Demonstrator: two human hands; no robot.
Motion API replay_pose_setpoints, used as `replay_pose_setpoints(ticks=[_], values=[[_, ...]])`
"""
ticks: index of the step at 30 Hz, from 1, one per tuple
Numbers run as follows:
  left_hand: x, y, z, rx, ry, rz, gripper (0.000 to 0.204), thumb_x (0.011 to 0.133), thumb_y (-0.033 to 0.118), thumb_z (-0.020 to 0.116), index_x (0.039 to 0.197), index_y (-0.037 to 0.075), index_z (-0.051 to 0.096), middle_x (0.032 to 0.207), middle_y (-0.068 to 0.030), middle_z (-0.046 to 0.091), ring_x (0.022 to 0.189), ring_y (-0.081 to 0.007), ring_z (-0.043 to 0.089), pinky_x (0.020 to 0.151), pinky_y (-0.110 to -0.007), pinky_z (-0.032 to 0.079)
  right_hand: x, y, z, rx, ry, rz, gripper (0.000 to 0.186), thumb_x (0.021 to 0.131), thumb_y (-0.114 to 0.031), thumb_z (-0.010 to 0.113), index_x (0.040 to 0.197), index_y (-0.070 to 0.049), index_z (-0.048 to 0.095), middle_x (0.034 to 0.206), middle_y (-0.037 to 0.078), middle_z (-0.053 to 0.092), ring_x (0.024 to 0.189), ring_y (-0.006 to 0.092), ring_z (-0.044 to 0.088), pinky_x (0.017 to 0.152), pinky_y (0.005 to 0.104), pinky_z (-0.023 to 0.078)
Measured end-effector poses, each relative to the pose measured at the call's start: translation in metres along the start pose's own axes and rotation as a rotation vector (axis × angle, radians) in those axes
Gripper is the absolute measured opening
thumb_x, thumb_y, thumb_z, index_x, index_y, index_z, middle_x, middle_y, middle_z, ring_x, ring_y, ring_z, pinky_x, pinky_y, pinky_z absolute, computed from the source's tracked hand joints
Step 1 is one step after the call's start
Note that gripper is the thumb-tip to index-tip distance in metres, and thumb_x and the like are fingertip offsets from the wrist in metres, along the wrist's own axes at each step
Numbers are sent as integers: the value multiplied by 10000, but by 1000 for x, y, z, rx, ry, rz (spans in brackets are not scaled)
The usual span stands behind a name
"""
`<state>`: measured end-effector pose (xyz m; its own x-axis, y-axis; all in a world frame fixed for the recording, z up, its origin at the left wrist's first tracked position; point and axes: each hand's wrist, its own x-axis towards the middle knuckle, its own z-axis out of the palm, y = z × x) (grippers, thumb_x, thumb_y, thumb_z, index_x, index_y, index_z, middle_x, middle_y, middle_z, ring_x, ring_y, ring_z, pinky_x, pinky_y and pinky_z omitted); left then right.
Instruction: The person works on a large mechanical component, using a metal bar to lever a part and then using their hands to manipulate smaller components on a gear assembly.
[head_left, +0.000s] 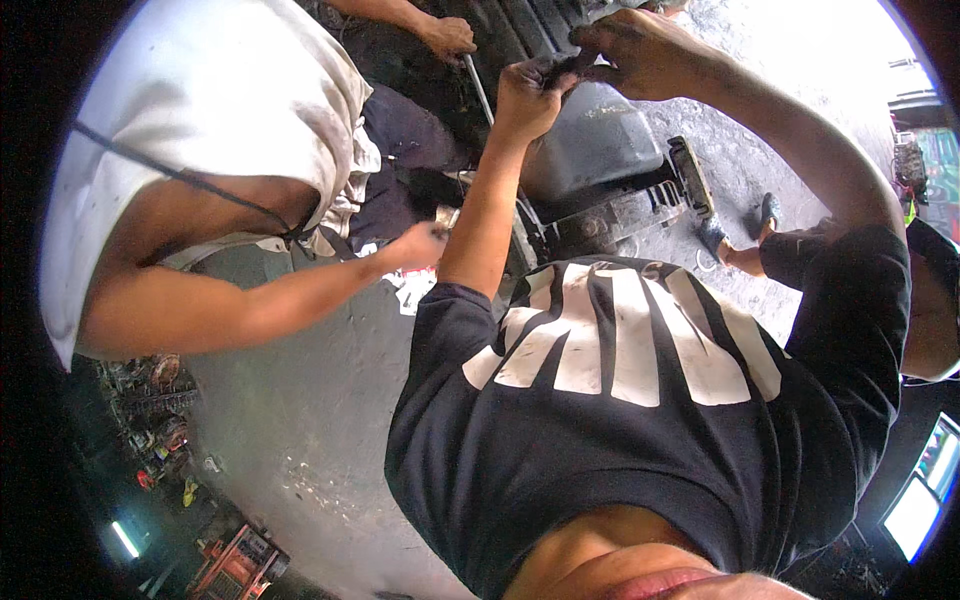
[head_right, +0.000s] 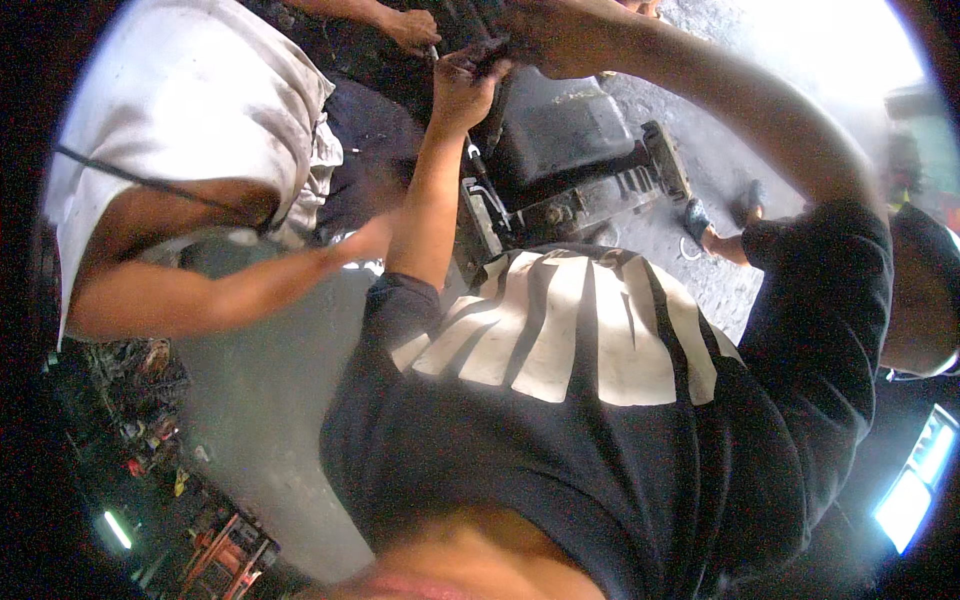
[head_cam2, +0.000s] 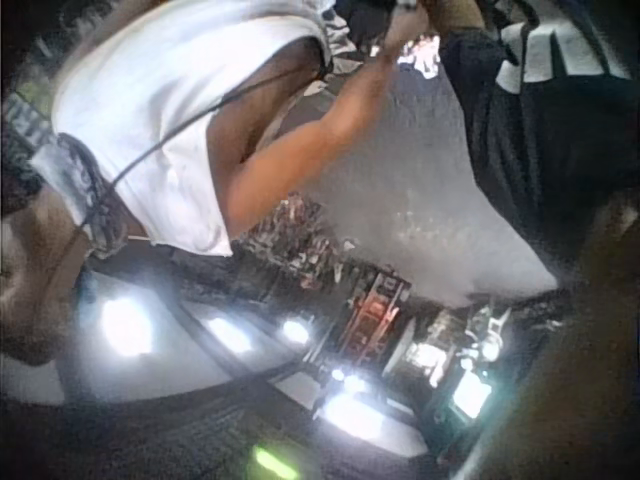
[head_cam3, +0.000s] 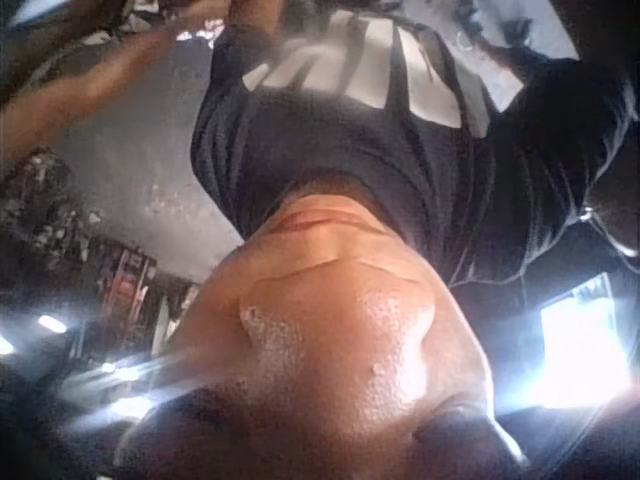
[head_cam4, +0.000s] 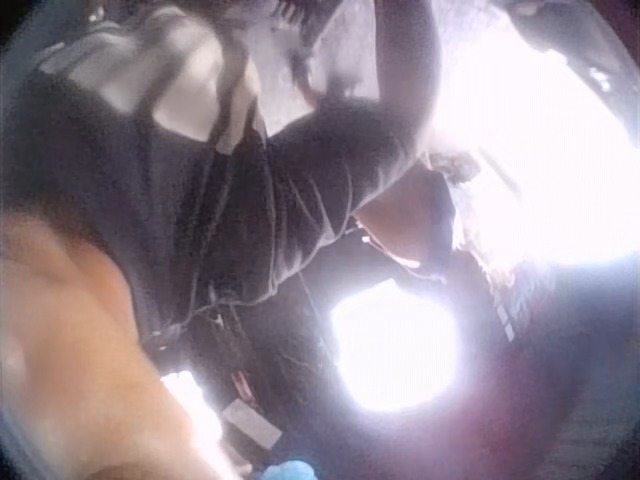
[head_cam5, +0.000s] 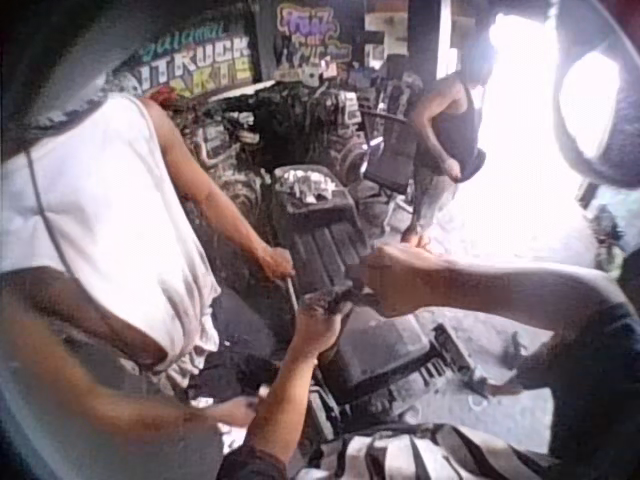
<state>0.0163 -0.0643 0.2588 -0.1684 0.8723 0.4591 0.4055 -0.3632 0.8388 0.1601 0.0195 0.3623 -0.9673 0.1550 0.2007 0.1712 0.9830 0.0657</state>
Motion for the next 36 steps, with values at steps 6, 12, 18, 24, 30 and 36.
replay_pose_setpoints(ticks=[6, 12, 18, 24, 30, 36], values=[[3, 3, 6, 93, 70, 81, 162, 702, 37, 651, 859, 1, 638, 732, -105, 654, 666, -116, 603, 618, -251, 455, 0, 11, 1, 71, -76, -159, 197, 593, -101, 554, 776, -36, 593, 712, 115, 533, 646, 283, 537, 564, 384, 446], [5, -7, -15, -212, -307, -109, 194, 689, 109, 711, 850, 17, 654, 757, -91, 659, 678, -155, 619, 637, -286, 474, -2, -2, -3, 157, -63, -185, 215, 600, -81, 547, 808, -44, 590, 727, 127, 537, 635, 301, 538, 543, 404, 446], [6, 0, 0, 255, 12, 90, 137, 672, 84, 713, 732, -2, 624, 744, -119, 650, 674, -153, 620, 639, -290, 482, 5, -6, -1, 18, -126, 10, 182, 605, -92, 556, 769, -19, 590, 623, 127, 512, 604, 302, 558, 530, 385, 452], [1, -14, -9, 207, -134, 435, 116, 668, 74, 704, 732, 18, 625, 740, -110, 651, 647, -146, 616, 612, -283, 480, -1, 2, 2, 250, 92, -254, 225, 614, -79, 552, 829, -35, 604, 639, 125, 519, 577, 307, 542, 520, 386, 446], [-4, -14, -11, 19, -47, 238, 202, 633, 103, 745, 799, 33, 654, 730, -76, 657, 626, -108, 598, 592, -254, 471, 6, -7, -7, 160, -16, -198, 184, 628, -83, 554, 799, -40, 606, 700, 138, 549, 630, 309, 557, 543, 385, 453], [-2, 4, 7, -31, 51, 48, 208, 692, 183, 679, 834, 41, 624, 797, -91, 642, 712, -194, 621, 655, -303, 472, -2, -7, -9, 232, -197, 76, 159, 678, -135, 560, 795, -40, 613, 733, 139, 569, 701, 311, 574, 604, 383, 465]])
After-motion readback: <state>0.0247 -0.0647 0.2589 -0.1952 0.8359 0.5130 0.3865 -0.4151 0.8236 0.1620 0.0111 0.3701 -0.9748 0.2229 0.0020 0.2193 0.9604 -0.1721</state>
